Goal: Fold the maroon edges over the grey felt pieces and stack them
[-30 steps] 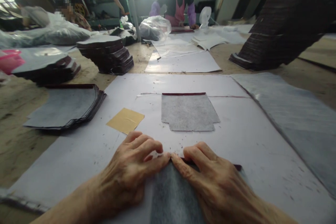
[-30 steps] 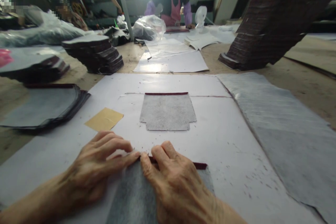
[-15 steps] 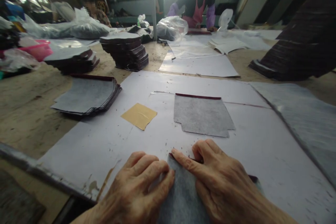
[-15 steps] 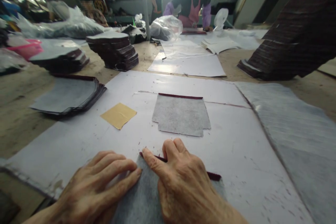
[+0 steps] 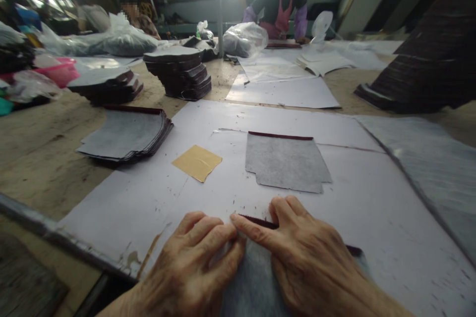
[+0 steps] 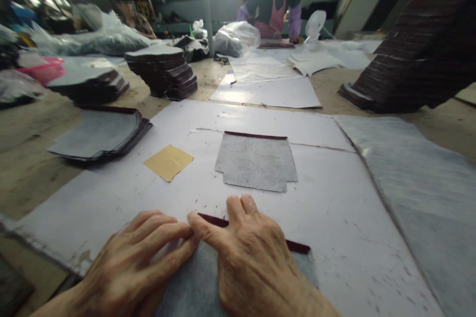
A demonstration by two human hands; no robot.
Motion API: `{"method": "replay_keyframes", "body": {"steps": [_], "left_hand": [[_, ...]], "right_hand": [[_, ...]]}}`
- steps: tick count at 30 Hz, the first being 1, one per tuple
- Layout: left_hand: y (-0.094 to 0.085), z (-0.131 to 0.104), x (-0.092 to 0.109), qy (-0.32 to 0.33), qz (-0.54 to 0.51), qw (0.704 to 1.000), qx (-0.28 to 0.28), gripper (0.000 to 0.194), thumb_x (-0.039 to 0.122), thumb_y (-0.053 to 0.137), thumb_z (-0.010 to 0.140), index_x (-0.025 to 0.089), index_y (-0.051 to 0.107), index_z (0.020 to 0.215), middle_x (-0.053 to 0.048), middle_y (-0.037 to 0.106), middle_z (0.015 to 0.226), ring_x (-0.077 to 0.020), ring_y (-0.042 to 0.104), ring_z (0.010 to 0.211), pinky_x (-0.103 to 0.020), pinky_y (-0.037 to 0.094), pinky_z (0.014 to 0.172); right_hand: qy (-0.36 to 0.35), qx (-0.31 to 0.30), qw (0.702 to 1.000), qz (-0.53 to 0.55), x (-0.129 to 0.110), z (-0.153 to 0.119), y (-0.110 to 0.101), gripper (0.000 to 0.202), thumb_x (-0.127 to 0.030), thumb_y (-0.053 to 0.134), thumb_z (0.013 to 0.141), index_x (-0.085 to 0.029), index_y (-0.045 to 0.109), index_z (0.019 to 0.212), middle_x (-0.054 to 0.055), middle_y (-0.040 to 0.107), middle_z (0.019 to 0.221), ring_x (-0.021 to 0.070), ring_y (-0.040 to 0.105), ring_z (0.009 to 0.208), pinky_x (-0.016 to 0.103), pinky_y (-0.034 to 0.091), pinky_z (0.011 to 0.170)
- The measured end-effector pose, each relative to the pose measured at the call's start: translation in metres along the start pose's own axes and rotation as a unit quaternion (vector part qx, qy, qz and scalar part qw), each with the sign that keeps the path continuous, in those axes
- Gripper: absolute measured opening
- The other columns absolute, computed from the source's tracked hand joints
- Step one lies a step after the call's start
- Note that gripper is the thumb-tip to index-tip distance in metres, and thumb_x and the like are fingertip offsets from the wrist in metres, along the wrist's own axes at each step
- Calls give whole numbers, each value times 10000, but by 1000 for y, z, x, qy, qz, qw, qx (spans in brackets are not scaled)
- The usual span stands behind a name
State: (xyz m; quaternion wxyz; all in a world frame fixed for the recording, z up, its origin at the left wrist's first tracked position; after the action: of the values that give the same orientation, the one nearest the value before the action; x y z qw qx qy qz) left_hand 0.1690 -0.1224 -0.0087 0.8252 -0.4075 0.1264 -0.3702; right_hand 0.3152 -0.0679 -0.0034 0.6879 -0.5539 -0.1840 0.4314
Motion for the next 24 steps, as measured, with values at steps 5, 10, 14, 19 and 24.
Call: {"method": "replay_keyframes", "body": {"steps": [5,10,14,19,24], "left_hand": [[0,-1,0,-12,-11,1000,-24,338,71,405,738,76,586,1023,-129,560,943,-215,503,821,-387,424,691],[-3,0,0,-18,-22,999,-26,345,52,413,721,74,589,1017,-127,560,944,-215,506,850,-377,428,699],[-4,3,1,-25,-51,998,-40,364,34,404,710,66,574,1031,-128,556,941,-207,505,846,-374,434,693],[-5,4,1,-31,-45,997,-61,378,39,412,709,79,565,1053,-130,549,960,-209,503,867,-381,447,704],[-9,-4,-3,-22,-25,998,-50,352,43,392,758,123,567,1053,-105,555,953,-182,519,874,-325,470,710]], "right_hand": [[51,98,988,105,12,-7,-14,452,-47,389,771,-235,523,1160,59,515,897,148,505,798,263,479,644],[13,95,994,50,9,-12,-15,380,-60,389,783,-170,570,1099,84,530,871,184,480,805,318,478,644],[-13,72,997,7,-2,-13,-5,419,-70,369,785,-155,554,1151,117,515,901,219,456,829,390,467,669],[-37,96,995,3,-6,-17,-3,371,-80,363,818,-153,575,1113,123,536,921,223,460,837,397,443,693],[56,130,990,16,5,-18,-6,226,-101,433,791,-136,608,931,84,558,832,206,469,800,367,416,698]]}}
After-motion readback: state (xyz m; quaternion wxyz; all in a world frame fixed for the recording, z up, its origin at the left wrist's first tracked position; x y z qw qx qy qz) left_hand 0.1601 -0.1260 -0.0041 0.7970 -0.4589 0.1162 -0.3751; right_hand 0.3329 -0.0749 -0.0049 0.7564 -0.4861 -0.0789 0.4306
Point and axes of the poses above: each hand's wrist, its own z-axis towards the middle knuckle, its own y-axis out of the palm, x = y × z, the point moved 4 cm from there along z, towards the middle knuckle
